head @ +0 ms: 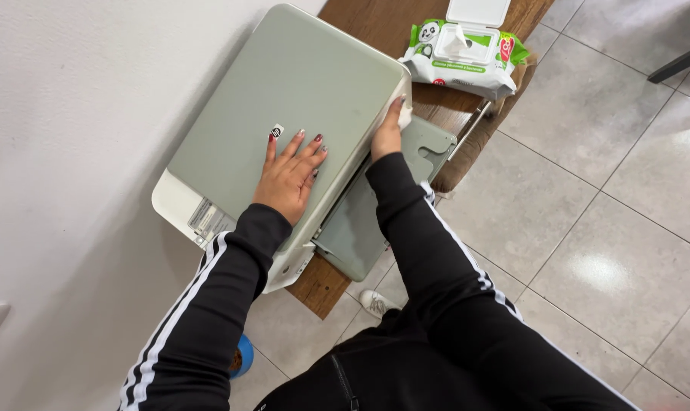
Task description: Cleaning the exterior and interior surfaces of a printer using wet wipes
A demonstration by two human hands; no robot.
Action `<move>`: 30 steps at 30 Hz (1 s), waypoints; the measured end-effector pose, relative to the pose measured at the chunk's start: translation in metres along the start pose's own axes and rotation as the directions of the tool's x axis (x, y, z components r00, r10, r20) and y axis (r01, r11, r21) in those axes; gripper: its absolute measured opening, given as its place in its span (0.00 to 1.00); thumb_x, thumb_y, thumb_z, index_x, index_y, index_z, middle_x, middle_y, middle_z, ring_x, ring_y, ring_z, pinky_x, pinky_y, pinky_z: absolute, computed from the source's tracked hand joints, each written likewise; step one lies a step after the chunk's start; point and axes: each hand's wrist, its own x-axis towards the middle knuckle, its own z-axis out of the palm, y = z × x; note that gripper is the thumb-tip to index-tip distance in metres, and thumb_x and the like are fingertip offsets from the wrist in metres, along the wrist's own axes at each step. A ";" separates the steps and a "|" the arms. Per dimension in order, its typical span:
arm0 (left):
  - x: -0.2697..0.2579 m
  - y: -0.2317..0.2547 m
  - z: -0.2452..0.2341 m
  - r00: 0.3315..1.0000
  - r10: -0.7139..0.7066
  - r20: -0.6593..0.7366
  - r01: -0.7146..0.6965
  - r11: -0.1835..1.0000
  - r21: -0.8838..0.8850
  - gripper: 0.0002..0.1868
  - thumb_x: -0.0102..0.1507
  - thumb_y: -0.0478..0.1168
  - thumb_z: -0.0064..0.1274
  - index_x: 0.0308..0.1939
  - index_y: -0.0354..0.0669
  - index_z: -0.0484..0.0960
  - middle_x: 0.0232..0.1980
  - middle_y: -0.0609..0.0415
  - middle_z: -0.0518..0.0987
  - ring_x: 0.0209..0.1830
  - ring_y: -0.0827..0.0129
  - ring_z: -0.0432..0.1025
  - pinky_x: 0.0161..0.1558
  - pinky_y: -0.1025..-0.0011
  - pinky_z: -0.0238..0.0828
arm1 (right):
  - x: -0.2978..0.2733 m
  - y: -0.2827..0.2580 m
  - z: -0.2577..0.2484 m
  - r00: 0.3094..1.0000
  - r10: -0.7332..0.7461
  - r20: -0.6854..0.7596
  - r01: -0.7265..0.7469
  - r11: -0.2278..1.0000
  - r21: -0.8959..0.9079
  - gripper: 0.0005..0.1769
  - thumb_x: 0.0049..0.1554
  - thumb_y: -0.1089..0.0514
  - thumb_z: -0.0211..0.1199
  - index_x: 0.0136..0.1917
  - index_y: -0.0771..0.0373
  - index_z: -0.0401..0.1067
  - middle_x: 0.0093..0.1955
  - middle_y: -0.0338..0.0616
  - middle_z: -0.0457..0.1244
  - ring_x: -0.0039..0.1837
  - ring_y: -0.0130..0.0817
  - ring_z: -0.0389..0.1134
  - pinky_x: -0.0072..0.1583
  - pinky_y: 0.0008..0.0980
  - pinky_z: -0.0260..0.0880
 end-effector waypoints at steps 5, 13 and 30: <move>0.005 -0.007 0.004 0.998 0.057 -0.038 -0.056 0.998 0.037 0.19 0.70 0.45 0.36 0.65 0.58 0.71 0.70 0.62 0.68 0.73 0.61 0.56 0.72 0.50 0.31 | 0.054 0.029 -0.014 0.984 -0.167 -0.059 0.116 0.857 -0.502 0.50 0.55 0.22 0.22 0.78 0.55 0.42 0.79 0.58 0.39 0.79 0.55 0.32 0.76 0.55 0.30; 0.001 -0.002 0.001 1.000 0.015 -0.001 -0.015 1.000 0.026 0.20 0.69 0.45 0.36 0.65 0.60 0.71 0.70 0.65 0.67 0.74 0.64 0.54 0.73 0.51 0.30 | 0.089 0.086 -0.022 0.893 -0.448 0.040 0.264 0.450 -0.853 0.35 0.62 0.38 0.26 0.75 0.57 0.50 0.78 0.66 0.35 0.78 0.66 0.26 0.73 0.62 0.40; 0.002 0.001 -0.005 0.998 -0.028 0.049 0.028 1.000 0.006 0.19 0.70 0.46 0.34 0.65 0.60 0.69 0.72 0.67 0.64 0.75 0.65 0.51 0.73 0.50 0.28 | 0.066 0.085 -0.024 0.886 -0.461 0.059 0.238 0.340 -0.910 0.43 0.64 0.31 0.27 0.58 0.62 0.75 0.79 0.61 0.35 0.80 0.55 0.24 0.75 0.50 0.41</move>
